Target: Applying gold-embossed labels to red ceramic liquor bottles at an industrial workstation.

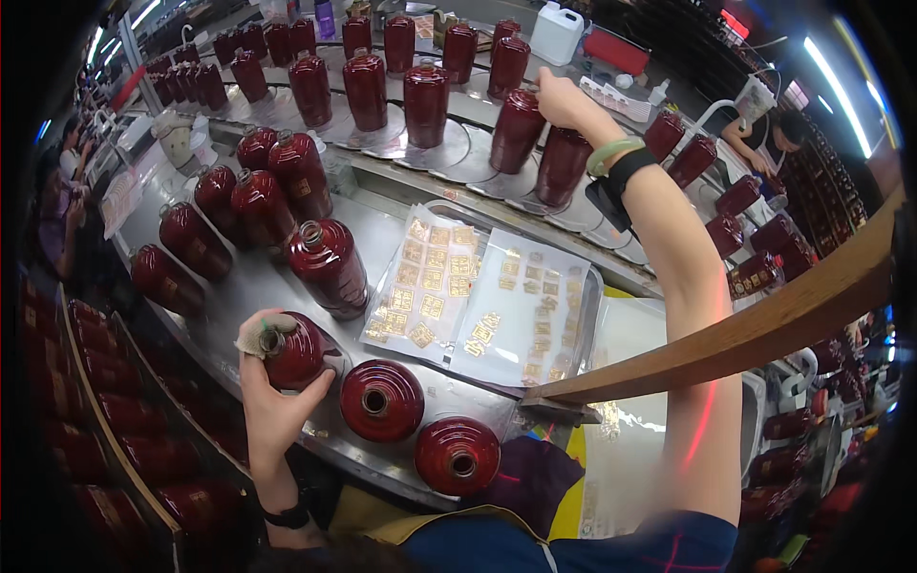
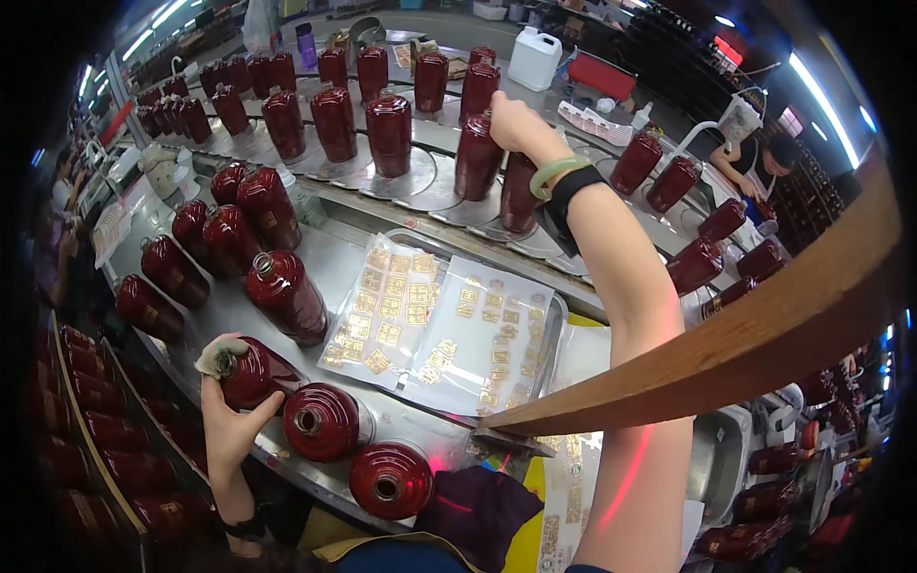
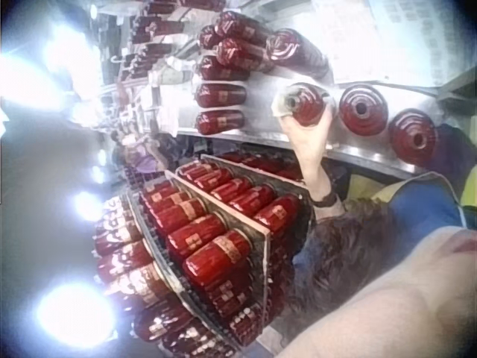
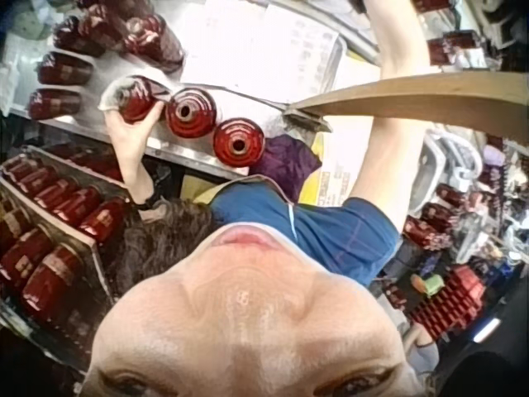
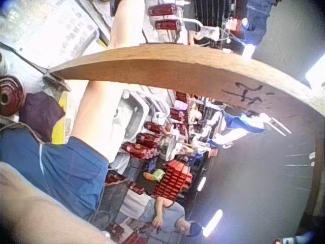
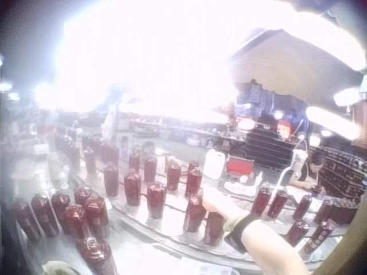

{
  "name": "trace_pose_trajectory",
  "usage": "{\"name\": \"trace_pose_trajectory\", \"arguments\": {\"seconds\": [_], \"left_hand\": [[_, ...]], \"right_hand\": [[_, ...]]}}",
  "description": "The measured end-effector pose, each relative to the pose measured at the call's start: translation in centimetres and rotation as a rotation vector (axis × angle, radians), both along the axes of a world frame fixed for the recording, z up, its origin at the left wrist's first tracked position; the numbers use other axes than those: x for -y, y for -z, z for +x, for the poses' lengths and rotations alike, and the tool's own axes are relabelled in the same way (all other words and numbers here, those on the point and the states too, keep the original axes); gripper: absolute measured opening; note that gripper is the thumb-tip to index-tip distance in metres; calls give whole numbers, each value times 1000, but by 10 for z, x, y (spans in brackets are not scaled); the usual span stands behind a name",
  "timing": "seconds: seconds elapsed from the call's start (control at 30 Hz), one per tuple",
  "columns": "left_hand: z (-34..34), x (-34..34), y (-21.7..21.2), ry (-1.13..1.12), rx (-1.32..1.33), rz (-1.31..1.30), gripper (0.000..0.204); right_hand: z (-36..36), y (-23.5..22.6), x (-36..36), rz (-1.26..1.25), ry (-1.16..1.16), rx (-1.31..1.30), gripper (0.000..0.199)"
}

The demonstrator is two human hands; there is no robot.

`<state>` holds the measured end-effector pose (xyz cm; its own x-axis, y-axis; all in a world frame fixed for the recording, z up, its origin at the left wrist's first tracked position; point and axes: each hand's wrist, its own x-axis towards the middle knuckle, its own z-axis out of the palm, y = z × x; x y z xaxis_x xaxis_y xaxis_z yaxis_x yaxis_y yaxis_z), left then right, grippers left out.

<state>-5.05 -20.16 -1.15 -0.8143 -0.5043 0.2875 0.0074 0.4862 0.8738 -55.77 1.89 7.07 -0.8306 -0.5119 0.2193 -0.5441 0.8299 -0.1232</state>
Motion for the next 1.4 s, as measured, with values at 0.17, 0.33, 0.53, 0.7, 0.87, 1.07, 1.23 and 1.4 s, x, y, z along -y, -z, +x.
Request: {"name": "trace_pose_trajectory", "arguments": {"seconds": [0.17,0.33,0.53,0.7,0.87,1.07,1.23,1.4], "left_hand": [[7,-3,0,-57,48,-18,73],[4,-2,-4,-13,-9,-77,75],[0,-6,1,-37,-13,-9,72],[3,-4,0,-51,-22,-53,72],[5,-5,-3,-92,-23,-31,68],[3,-5,-5,-72,-15,-67,71],[4,-4,-3,-60,-20,-179,73],[7,-7,-1,-88,24,-13,72]], "right_hand": [[11,43,7,-84,-79,-111,27],[13,9,-42,75,-43,-140,29],[32,-4,-39,161,-117,-68,33],[78,-34,5,8,-362,-61,29],[111,-34,73,-262,-830,-81,21],[134,-7,116,-463,-1043,-94,14],[145,20,130,-440,-1136,-98,16],[159,27,139,-351,-1134,3,17]]}}
